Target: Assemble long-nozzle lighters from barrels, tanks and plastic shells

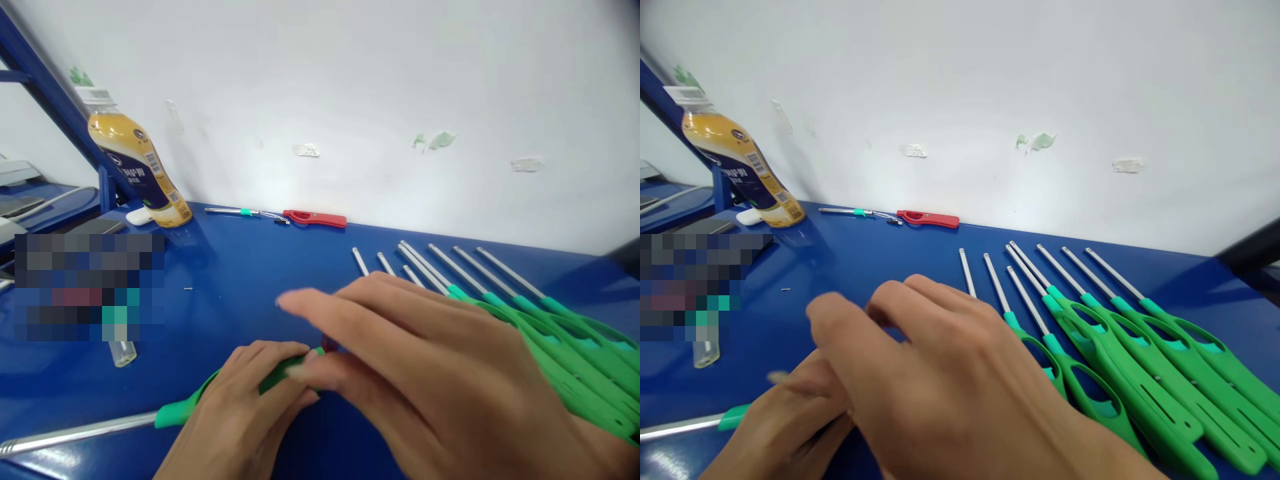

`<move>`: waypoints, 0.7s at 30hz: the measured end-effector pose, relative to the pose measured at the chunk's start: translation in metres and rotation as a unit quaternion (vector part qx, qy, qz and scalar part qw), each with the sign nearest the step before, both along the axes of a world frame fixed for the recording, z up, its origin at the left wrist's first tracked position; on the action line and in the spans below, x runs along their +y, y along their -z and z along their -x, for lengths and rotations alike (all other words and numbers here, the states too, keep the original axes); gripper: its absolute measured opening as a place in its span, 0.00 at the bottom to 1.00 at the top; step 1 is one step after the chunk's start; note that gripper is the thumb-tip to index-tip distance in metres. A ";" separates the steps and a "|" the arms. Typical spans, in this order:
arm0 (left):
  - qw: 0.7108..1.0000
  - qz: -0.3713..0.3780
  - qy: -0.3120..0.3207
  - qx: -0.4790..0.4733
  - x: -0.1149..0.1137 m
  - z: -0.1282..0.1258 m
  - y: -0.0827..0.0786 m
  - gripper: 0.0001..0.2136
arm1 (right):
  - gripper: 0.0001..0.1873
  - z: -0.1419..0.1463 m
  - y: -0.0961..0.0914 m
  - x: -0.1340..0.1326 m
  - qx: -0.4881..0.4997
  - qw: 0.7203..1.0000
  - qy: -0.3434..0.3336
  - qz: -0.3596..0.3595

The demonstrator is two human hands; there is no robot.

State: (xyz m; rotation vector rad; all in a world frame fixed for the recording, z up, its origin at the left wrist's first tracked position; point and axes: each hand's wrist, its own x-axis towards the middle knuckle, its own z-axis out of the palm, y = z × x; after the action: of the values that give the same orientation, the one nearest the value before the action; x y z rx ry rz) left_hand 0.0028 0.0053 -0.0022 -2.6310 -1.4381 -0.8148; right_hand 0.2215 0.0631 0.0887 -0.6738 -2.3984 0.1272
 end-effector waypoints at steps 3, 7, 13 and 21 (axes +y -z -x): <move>1.000 -0.009 0.005 0.015 -0.002 0.001 -0.001 0.14 | 0.30 0.000 0.000 0.000 0.019 0.996 -0.077 0.045; 1.000 0.004 0.020 0.020 -0.004 0.004 0.001 0.17 | 0.20 0.002 0.006 -0.004 0.069 0.993 -0.021 0.095; 1.000 0.012 0.003 0.004 -0.010 0.010 0.022 0.28 | 0.26 0.000 0.004 -0.003 0.070 0.992 -0.044 0.094; 0.999 0.006 0.046 -0.009 -0.012 0.016 0.029 0.31 | 0.18 0.003 0.002 0.002 0.077 0.996 0.030 0.041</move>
State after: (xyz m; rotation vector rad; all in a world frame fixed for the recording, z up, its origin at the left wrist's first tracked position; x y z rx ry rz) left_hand -0.0136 -0.0064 -0.0308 -2.7228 -1.3384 -0.8440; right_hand 0.2187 0.0651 0.0862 -0.7461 -2.2333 0.2445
